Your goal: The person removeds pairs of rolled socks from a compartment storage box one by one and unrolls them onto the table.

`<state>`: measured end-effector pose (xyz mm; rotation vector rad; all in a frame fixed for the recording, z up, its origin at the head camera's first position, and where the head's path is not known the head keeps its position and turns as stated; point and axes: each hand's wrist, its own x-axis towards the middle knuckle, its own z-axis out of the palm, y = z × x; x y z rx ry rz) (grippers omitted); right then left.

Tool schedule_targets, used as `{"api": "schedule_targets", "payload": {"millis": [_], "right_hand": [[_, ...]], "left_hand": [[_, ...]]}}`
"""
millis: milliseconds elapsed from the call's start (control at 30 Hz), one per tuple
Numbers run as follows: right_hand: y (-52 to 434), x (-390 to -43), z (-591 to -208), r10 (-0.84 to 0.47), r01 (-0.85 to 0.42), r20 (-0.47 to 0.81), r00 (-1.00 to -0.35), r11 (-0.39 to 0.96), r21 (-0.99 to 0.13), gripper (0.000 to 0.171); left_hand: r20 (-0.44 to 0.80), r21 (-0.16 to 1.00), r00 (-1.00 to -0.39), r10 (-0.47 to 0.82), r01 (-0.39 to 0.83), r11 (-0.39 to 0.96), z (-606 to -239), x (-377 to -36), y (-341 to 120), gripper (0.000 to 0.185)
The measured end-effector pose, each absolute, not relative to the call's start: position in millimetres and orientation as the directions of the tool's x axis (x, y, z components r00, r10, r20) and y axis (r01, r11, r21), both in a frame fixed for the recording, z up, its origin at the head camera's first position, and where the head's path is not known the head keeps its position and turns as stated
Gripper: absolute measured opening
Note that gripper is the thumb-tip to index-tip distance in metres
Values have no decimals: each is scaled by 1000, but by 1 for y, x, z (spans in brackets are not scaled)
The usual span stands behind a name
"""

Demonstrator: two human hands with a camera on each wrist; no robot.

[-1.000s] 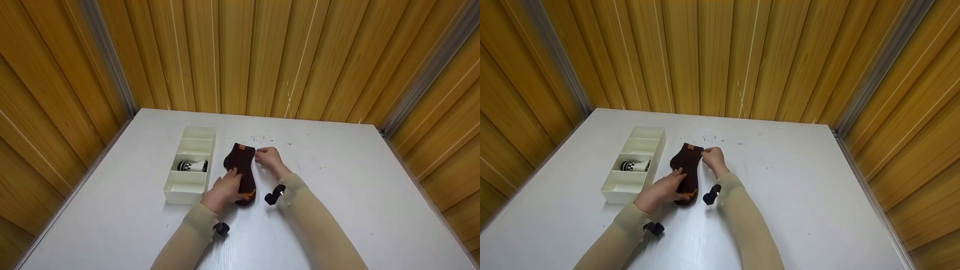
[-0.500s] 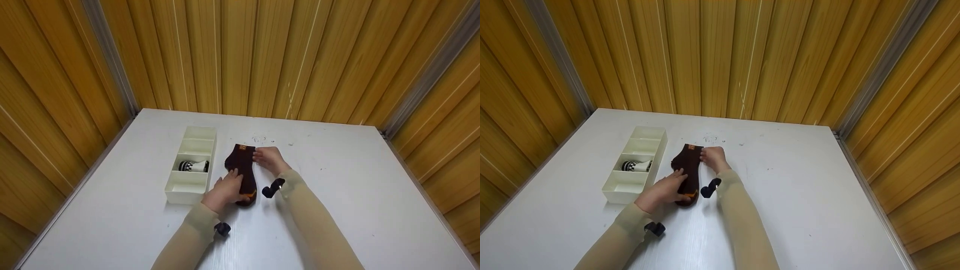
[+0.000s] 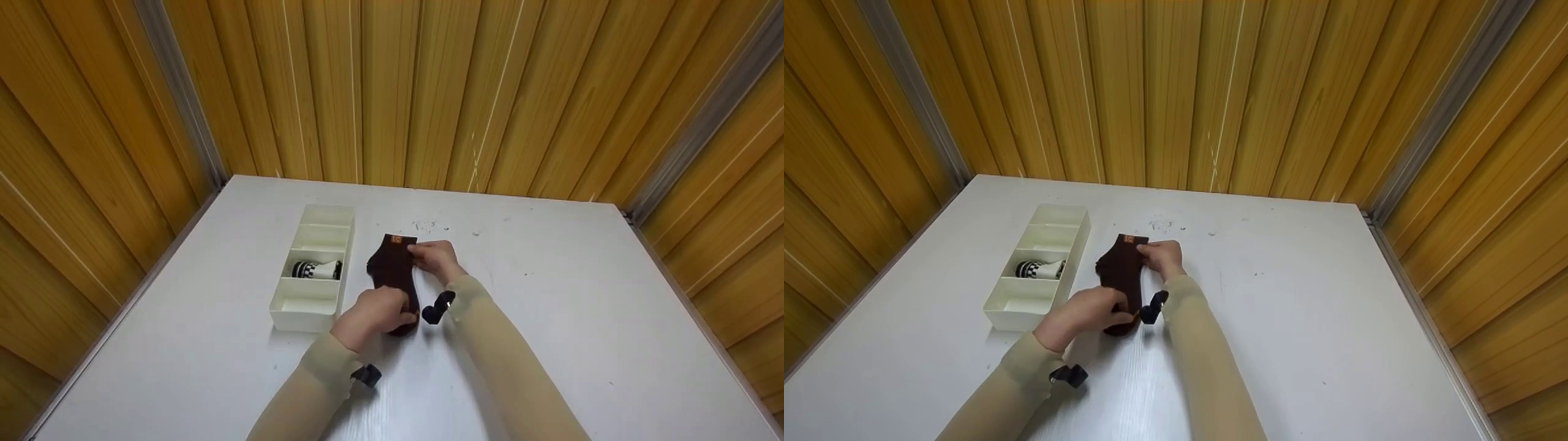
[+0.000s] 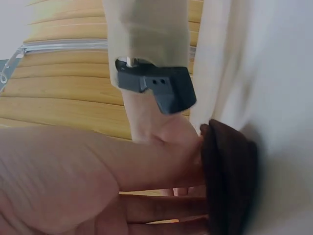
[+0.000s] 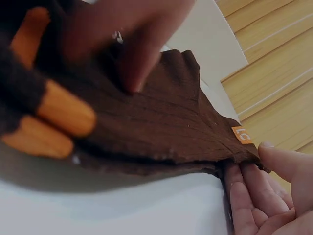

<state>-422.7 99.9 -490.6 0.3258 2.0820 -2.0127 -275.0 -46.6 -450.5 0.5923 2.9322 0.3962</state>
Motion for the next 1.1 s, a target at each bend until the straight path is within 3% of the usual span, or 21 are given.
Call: {"api": "schedule_targets", "payload": {"millis": [100,533,800,967,1100], "right_hand": [[99,-423,-491,21,308,-308,-951,55,-950,37],[99,-424,-488,37,325,-323,-946,100,-940,35],[100,-423,-486,2,352,-354,-935,107,-930,23],[104,-426,-486,-42,368,-371,-928,55,-928,16],[109,-430,-486,-68,384,-384,-921,13,-923,13]], "left_hand": [[-89,279,-914,395,358,891,-450,-274,-45,30],[-96,284,-925,367,327,901,-448,-273,-46,13],[-94,289,-930,355,316,904,-450,-273,-46,32],[-44,253,-929,368,346,904,-443,-269,-45,28],[80,174,-918,388,396,901,-437,-261,-41,15]]}}
